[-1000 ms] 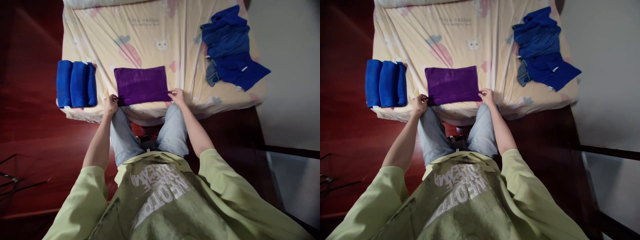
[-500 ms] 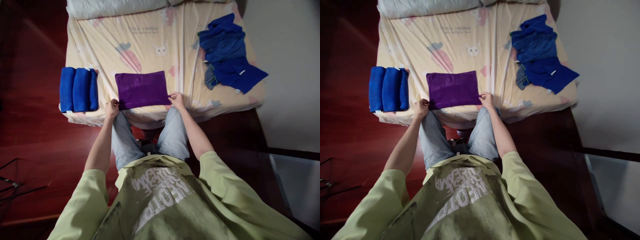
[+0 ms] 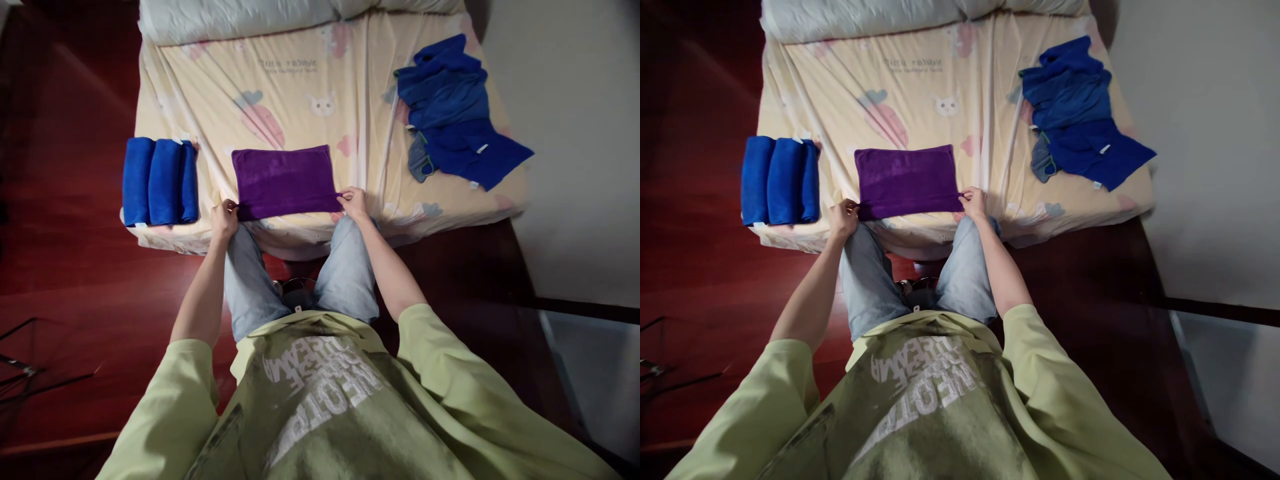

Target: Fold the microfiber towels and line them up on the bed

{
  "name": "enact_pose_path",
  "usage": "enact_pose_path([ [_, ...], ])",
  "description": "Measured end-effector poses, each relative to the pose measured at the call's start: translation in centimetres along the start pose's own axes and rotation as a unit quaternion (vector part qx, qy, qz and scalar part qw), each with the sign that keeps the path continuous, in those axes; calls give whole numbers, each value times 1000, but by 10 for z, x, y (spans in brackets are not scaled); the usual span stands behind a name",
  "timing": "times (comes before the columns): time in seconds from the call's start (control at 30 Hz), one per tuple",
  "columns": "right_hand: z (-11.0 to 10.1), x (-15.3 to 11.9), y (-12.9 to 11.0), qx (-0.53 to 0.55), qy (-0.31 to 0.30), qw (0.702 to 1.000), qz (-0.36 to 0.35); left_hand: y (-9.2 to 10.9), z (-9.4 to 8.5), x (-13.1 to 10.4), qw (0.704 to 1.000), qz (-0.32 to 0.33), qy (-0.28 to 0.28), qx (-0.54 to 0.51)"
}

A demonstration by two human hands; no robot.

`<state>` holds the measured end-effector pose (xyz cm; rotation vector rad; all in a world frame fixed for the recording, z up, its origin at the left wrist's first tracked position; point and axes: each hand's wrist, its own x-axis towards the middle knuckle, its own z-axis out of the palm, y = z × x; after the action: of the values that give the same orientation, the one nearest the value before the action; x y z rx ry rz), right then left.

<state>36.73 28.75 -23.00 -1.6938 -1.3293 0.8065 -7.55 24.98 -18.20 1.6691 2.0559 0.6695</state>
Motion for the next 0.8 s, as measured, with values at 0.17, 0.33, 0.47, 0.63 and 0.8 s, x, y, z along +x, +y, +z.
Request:
enact_pose_path([
  [0.17,-1,-1,-2,9,2,1000,-17,4,-3,-2,1000,8,3,-5],
  [0.33,-5,-9,-15,1,37,997,-67,16,-10,-13,994,100,54,4],
  [0.47,-9,-20,-27,-19,20,994,-106,27,-14,-24,985,174,-8,9],
  [0.63,-18,-35,-46,-80,-68,983,-149,32,-12,-23,973,190,-131,3],
  [0.8,-18,-40,-48,-132,-165,958,-196,28,-7,-15,970,180,-160,16],
])
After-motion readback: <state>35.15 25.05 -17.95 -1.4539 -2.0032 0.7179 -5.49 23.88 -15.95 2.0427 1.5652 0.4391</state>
